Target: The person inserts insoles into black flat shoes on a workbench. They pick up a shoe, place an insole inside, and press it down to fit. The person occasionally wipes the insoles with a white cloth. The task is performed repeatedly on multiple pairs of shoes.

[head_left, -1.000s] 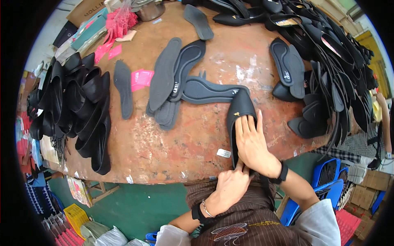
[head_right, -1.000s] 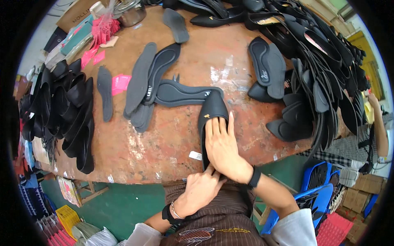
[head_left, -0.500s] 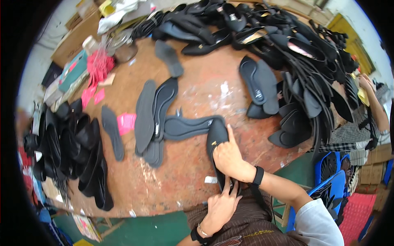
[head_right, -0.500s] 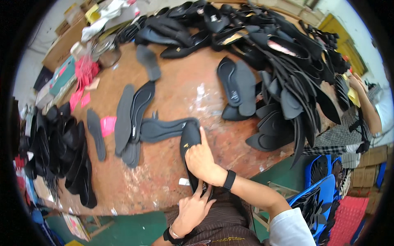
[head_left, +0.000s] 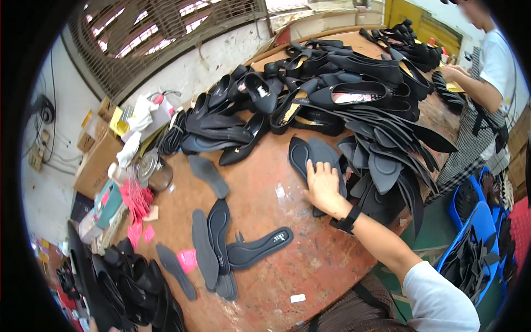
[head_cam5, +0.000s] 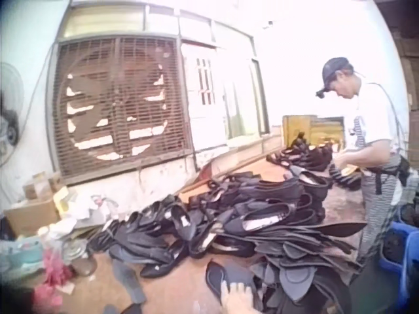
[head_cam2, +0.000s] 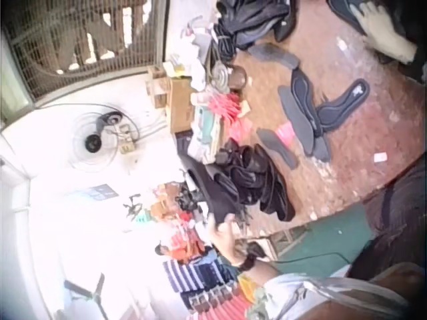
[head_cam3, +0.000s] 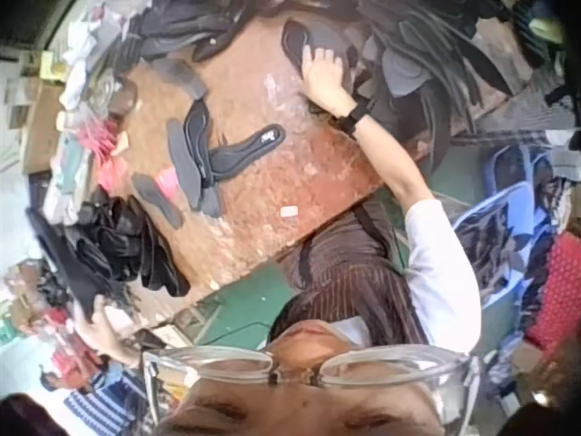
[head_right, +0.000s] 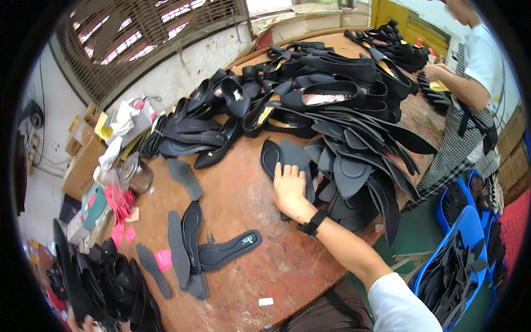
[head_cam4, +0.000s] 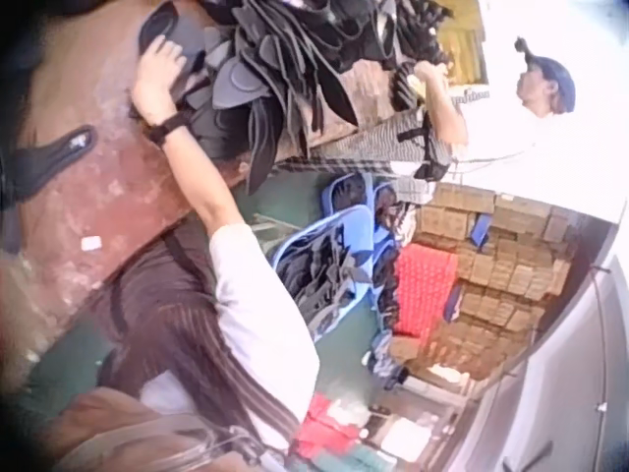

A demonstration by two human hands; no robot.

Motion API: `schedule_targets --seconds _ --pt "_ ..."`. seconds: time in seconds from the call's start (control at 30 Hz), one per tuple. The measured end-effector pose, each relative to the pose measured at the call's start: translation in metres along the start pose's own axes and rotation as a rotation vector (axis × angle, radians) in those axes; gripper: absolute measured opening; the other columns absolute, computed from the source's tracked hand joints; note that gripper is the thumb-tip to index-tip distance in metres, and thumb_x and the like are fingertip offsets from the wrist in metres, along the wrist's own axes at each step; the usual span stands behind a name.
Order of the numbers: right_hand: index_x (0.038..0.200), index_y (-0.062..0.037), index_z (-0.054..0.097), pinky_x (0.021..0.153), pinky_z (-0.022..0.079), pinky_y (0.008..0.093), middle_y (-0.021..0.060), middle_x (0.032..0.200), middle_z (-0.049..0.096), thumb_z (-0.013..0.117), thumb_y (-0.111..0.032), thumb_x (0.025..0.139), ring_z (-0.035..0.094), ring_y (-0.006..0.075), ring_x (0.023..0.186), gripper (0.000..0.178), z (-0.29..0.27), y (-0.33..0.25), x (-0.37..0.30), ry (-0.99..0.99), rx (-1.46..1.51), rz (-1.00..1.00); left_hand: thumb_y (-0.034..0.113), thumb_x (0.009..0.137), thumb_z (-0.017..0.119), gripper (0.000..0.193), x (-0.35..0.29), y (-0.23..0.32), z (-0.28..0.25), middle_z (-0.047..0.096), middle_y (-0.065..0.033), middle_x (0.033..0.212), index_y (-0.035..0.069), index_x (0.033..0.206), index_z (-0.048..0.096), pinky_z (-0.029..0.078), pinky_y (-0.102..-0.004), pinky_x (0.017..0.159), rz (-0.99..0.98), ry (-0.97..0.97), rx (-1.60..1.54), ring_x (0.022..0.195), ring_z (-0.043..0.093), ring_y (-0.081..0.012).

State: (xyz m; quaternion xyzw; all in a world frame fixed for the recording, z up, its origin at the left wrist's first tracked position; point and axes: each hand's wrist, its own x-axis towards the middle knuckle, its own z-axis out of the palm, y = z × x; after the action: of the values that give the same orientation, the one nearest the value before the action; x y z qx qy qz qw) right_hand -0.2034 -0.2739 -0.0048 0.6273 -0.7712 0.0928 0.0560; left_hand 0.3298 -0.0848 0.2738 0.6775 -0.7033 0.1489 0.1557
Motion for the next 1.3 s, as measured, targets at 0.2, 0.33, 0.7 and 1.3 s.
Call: schedule_targets --seconds 0.2,0.33,0.7,1.3 --pt "0.135 0.0117 0.045 0.089 0.046 0.0423 0.0191 0.108 0.057 0.079 -0.017 0.062 0.055 0.0339 0.103 0.085 -0.021 0.005 -0.016 -0.039 0.477 0.067 0.026 0.086 0.076 0.056 0.058 -0.07 0.063 0.06 -0.025 0.124 -0.002 0.13 0.056 0.047 -0.0431 0.096 -0.191 0.229 0.544 0.118 0.056 -0.036" --pt "0.132 0.0082 0.049 0.09 0.047 0.033 0.0074 0.116 0.062 0.08 -0.009 0.073 0.057 0.0168 0.104 0.069 -0.07 -0.024 -0.059 -0.515 1.765 0.086 0.023 0.092 0.064 0.052 0.04 0.011 0.201 0.061 -0.0063 0.1 0.005 0.138 0.048 0.049 -0.0297 0.069 -0.105 0.114 -0.698 0.088 0.059 -0.0154" --pt "0.135 0.0023 0.046 0.092 0.048 0.0359 0.0158 0.112 0.063 0.054 -0.015 0.1 0.06 0.0191 0.104 0.04 -0.074 -0.037 -0.119 -0.422 1.717 -0.036 0.01 0.097 0.061 0.032 -0.043 0.284 0.225 0.064 -0.0117 0.121 -0.006 0.124 0.058 0.047 -0.0326 0.094 -0.413 -0.724 -1.347 0.107 0.059 -0.0191" --pt "0.145 -0.0018 0.045 0.107 0.036 0.0311 0.0102 0.146 0.049 0.049 -0.016 0.1 0.047 0.0192 0.132 0.047 -0.122 0.084 -0.172 -0.211 1.77 0.159 0.002 0.086 0.058 0.052 0.081 0.4 0.316 0.049 -0.0194 0.141 0.001 0.137 0.049 0.034 -0.0417 0.114 0.986 -0.386 -0.568 0.134 0.043 -0.0364"
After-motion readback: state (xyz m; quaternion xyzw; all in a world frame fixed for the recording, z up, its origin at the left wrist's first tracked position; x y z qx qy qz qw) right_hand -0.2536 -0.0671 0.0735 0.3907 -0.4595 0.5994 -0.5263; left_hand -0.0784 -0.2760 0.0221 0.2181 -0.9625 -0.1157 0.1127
